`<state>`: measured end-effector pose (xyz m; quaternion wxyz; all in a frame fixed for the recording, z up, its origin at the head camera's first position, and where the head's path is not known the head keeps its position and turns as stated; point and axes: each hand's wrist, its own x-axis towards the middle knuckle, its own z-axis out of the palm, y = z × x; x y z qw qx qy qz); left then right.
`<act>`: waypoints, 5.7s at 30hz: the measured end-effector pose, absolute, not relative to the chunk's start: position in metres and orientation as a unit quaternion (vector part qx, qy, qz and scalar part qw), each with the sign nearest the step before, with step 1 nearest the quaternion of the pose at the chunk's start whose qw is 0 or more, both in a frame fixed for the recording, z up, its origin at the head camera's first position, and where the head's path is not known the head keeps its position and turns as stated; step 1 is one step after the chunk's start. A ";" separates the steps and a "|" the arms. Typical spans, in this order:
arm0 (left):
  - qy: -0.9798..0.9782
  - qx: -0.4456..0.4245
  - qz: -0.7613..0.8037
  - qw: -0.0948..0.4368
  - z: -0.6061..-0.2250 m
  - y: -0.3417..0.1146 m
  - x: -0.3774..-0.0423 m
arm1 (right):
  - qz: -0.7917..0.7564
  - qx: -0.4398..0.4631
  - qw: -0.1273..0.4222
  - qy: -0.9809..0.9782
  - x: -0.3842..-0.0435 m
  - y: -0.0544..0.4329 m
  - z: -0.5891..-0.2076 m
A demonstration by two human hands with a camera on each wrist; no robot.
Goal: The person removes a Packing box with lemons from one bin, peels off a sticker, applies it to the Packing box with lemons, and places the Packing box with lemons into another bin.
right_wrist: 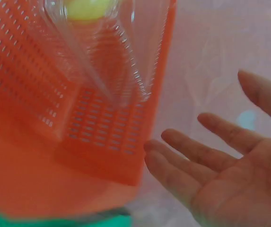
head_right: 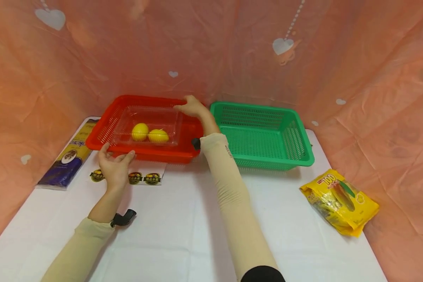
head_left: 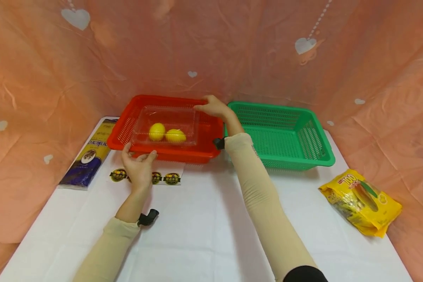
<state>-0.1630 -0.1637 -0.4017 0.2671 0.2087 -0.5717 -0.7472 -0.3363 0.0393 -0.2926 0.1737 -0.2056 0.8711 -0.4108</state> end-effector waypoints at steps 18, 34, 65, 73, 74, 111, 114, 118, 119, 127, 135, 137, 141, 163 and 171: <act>-0.560 0.201 -0.757 0.270 -0.405 -0.149 -0.158 | -0.506 -0.076 0.289 0.809 -0.356 0.031 -0.334; -0.568 0.199 -0.749 0.277 -0.405 -0.147 -0.156 | -0.503 -0.077 0.291 0.810 -0.353 0.029 -0.355; -0.553 0.188 -0.769 0.259 -0.400 -0.152 -0.161 | -0.599 -0.045 0.301 0.741 -0.344 0.080 -0.277; -0.557 0.194 -0.765 0.260 -0.400 -0.154 -0.168 | -0.572 -0.076 0.310 0.756 -0.319 0.130 -0.251; -0.558 0.197 -0.763 0.259 -0.400 -0.154 -0.169 | -0.571 -0.077 0.312 0.756 -0.314 0.136 -0.249; -0.546 0.193 -0.766 0.279 -0.395 -0.162 -0.174 | -0.600 -0.124 0.287 0.736 -0.154 0.249 -0.354; -0.543 0.189 -0.769 0.281 -0.396 -0.162 -0.174 | -0.603 -0.121 0.284 0.736 -0.154 0.249 -0.361; -0.537 0.183 -0.773 0.283 -0.396 -0.161 -0.174 | -0.605 -0.118 0.283 0.735 -0.155 0.248 -0.367; -0.536 0.181 -0.774 0.284 -0.396 -0.161 -0.174 | -0.605 -0.118 0.282 0.735 -0.155 0.248 -0.368; -0.537 0.184 -0.774 0.282 -0.396 -0.160 -0.174 | -0.609 -0.113 0.281 0.733 -0.157 0.246 -0.373; -0.528 0.186 -0.779 0.282 -0.396 -0.160 -0.173 | -0.609 -0.117 0.283 0.732 -0.159 0.246 -0.377; -0.525 0.184 -0.781 0.283 -0.396 -0.160 -0.173 | -0.605 -0.116 0.282 0.735 -0.159 0.246 -0.378; -0.527 0.182 -0.780 0.284 -0.396 -0.160 -0.172 | -0.593 -0.113 0.281 0.746 -0.160 0.246 -0.380; -0.462 0.159 -0.823 0.289 -0.396 -0.175 -0.166 | -0.608 -0.111 0.279 0.735 -0.155 0.264 -0.389; -0.449 0.225 -0.819 0.278 -0.389 -0.244 -0.152 | -0.641 -0.112 0.257 0.715 -0.150 0.279 -0.390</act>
